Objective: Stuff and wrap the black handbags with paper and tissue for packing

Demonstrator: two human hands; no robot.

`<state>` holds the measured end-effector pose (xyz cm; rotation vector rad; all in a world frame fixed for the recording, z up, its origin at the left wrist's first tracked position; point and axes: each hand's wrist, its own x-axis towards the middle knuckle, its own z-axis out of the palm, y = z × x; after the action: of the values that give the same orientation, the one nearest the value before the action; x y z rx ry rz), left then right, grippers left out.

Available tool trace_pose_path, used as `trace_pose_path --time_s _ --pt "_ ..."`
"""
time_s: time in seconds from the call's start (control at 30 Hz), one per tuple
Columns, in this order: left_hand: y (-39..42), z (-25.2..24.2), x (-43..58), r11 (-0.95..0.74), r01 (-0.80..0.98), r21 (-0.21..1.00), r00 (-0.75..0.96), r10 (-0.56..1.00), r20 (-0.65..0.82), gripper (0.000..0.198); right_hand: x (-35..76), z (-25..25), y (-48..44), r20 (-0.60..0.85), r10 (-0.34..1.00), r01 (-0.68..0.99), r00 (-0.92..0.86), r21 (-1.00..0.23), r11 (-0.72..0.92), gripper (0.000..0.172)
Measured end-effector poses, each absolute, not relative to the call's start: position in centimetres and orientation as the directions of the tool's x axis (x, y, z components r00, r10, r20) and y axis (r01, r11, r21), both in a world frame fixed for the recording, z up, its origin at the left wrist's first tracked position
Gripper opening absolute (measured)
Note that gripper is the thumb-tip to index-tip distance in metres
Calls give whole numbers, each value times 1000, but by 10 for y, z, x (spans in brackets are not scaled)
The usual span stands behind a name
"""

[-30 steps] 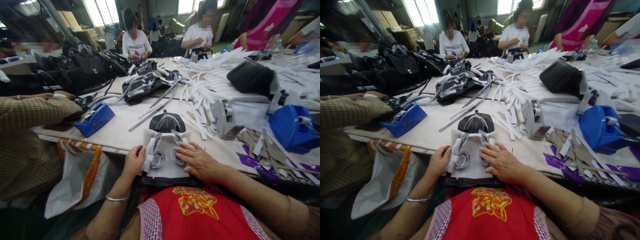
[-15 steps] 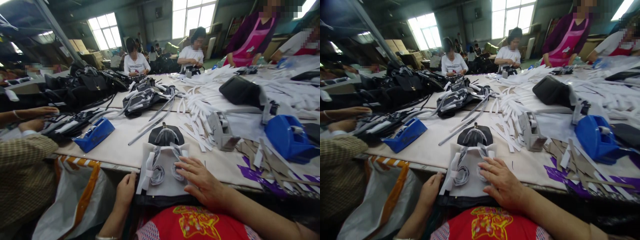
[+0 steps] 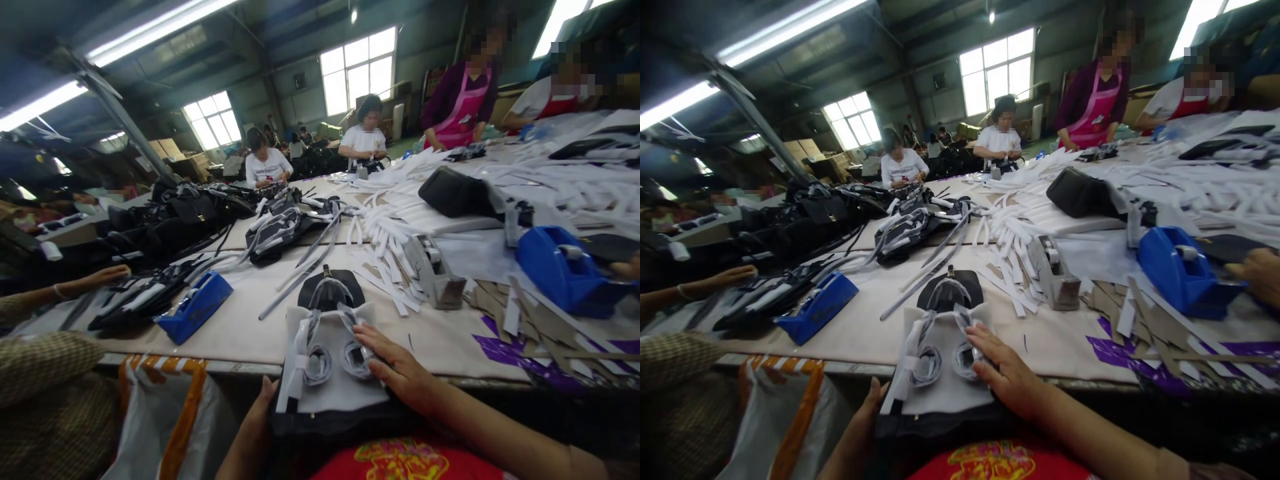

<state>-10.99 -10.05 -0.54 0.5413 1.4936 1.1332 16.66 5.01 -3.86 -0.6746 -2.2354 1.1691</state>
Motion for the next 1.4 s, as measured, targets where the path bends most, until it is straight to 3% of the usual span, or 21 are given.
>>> trace_pose_path --time_s 0.07,0.27,0.37,0.47,0.57,0.63,0.73,0.8,0.87,0.93,1.07,1.17,1.23,1.3,1.4 --pt "-96 -6 -106 450 -319 834 -227 819 -528 72 170 -43 49 231 634 201 -738 -822 532 53" --pt "-86 6 -103 351 -152 924 -359 852 -383 50 177 -34 52 324 608 284 -725 -663 693 59" --pt "-75 39 -108 373 -55 926 -347 863 -368 40 168 -20 52 327 571 242 -753 -670 702 62" --pt "-55 98 -124 382 178 907 -339 889 -308 37 162 -12 50 333 548 153 -767 -734 661 63" --pt "-30 169 -134 366 529 765 -266 928 -261 36 165 -12 52 345 584 79 -734 -812 579 61" --pt "-14 206 -126 280 767 578 -218 960 -176 35 168 -14 55 322 649 36 -689 -879 475 57" --pt "2 226 -96 133 934 331 -113 990 -79 35 166 -17 62 214 754 -77 -621 -974 212 54" --pt "6 219 -75 25 917 398 -18 1000 -22 30 162 -18 66 94 799 -167 -594 -986 -9 55" --pt "7 203 -64 -65 806 588 22 997 80 21 161 -20 69 -11 804 -221 -595 -959 -177 57" --pt "9 184 -65 -82 693 716 23 995 92 23 167 -24 72 -95 785 -194 -612 -944 -266 60" --pt "17 131 -94 25 702 711 -23 1000 -12 37 194 -38 75 -278 811 -74 -514 -928 -364 60" --pt "10 75 -118 294 719 629 -386 923 9 44 209 -41 70 -329 822 -97 -466 -904 -416 58" --pt "-4 42 -126 417 593 689 -477 871 -117 50 208 -37 64 -333 789 -103 -516 -890 -444 59" --pt "-20 21 -127 450 404 796 -436 860 -265 53 199 -29 59 -315 750 -93 -582 -890 -447 60" --pt "-30 15 -116 436 161 885 -386 854 -350 49 183 -18 56 -269 737 -80 -620 -913 -401 66"
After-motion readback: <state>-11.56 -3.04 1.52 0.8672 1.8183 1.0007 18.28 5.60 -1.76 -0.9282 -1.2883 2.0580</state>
